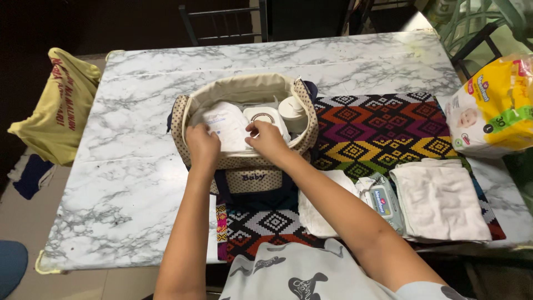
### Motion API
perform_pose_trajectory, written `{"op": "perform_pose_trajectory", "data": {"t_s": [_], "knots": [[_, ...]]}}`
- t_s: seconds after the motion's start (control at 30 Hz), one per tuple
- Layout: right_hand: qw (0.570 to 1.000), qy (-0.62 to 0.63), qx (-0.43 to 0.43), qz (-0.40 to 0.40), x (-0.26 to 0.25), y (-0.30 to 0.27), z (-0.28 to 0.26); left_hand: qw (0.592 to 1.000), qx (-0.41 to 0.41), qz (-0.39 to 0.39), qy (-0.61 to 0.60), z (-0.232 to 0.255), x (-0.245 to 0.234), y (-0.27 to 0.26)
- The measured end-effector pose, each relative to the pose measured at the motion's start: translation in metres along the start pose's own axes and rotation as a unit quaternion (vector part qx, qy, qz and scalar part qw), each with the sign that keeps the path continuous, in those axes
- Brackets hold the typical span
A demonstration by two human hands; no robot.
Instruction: The person unpacks a diaper bag on a table, removing folded cloths, baby wipes, diapers, and a pair of baby shoes one by one and placing them on the table. The person also removes a small container from the bag and sets it aside.
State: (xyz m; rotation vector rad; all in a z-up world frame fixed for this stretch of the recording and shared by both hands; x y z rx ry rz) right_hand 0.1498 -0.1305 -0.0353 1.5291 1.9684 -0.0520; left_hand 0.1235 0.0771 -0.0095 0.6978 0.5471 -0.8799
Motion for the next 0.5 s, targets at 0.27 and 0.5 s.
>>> {"op": "perform_pose_trajectory", "data": {"t_s": [0.27, 0.5], "knots": [[0.984, -0.101, 0.135, -0.05, 0.033, 0.007, 0.04, 0.964, -0.153, -0.12, 0.18, -0.043, 0.046, 0.017], [0.988, -0.1, 0.115, -0.001, 0.031, 0.001, 0.036, 0.941, -0.218, -0.167, 0.199, -0.046, 0.058, 0.013]]}}
Point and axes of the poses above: each hand's wrist, its own y-axis towards the middle knuckle, its own x-axis out of the palm, z = x × y, the point moved 8 cm from there along y, towards the middle knuckle, and after that the axes turned 12 degrees about -x, right-handed, at the moved point
